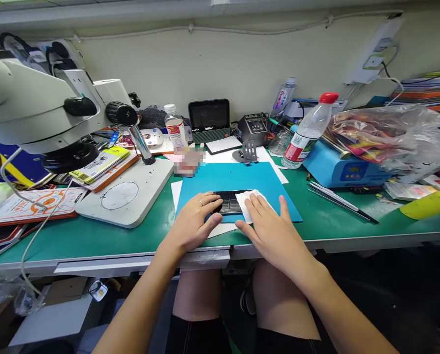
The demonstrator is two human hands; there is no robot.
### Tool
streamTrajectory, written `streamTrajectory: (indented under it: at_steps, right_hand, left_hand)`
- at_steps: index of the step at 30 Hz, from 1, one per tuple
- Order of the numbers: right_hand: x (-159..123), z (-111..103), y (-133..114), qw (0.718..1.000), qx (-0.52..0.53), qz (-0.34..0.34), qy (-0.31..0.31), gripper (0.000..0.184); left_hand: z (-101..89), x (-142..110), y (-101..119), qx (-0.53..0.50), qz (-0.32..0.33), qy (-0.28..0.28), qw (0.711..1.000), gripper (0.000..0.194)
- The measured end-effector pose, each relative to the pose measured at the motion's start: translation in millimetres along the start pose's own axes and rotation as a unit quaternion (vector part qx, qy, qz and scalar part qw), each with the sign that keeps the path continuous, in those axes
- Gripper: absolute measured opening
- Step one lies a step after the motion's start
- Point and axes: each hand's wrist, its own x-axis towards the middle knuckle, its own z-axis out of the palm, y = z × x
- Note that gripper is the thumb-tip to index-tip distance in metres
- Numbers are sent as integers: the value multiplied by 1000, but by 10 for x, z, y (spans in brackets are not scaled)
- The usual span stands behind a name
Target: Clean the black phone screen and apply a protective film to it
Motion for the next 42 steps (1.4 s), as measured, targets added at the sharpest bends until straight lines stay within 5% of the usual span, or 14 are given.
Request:
streamTrajectory:
  at_steps: [7, 11, 15, 22, 29, 33, 37, 42]
  right_hand:
    - [196, -4, -424, 993, 85, -82, -23, 84]
    - [53, -47, -255, 984, 125, -126, -34, 76]
    - [153, 26, -76, 993, 90, -76, -28, 79]
    - [272, 72, -341, 982, 138, -133, -6, 90]
    - [29, 53, 133, 994, 88, -70, -9, 74]
    - [227, 82, -125, 995, 85, -55, -8, 89]
    - [226, 75, -390, 981, 150, -124, 1, 85]
    - [1, 75, 1, 986, 124, -110, 13, 70]
  left_hand:
    - [-12, -42, -14, -4, 2, -5, 1000, 64]
    - [5, -31, -25, -9, -3, -12, 1000, 63]
    - [17, 19, -26, -11, -23, -3, 1000, 65]
    - [-2, -43, -26, -11, -24, 5, 1000, 72]
    - [20, 6, -37, -7, -35, 5, 999, 72]
    - [28, 5, -50, -9, -35, 4, 999, 73]
    - [31, -54, -50, -8, -32, 12, 999, 71]
    - [20, -22, -27, -8, -43, 18, 999, 73]
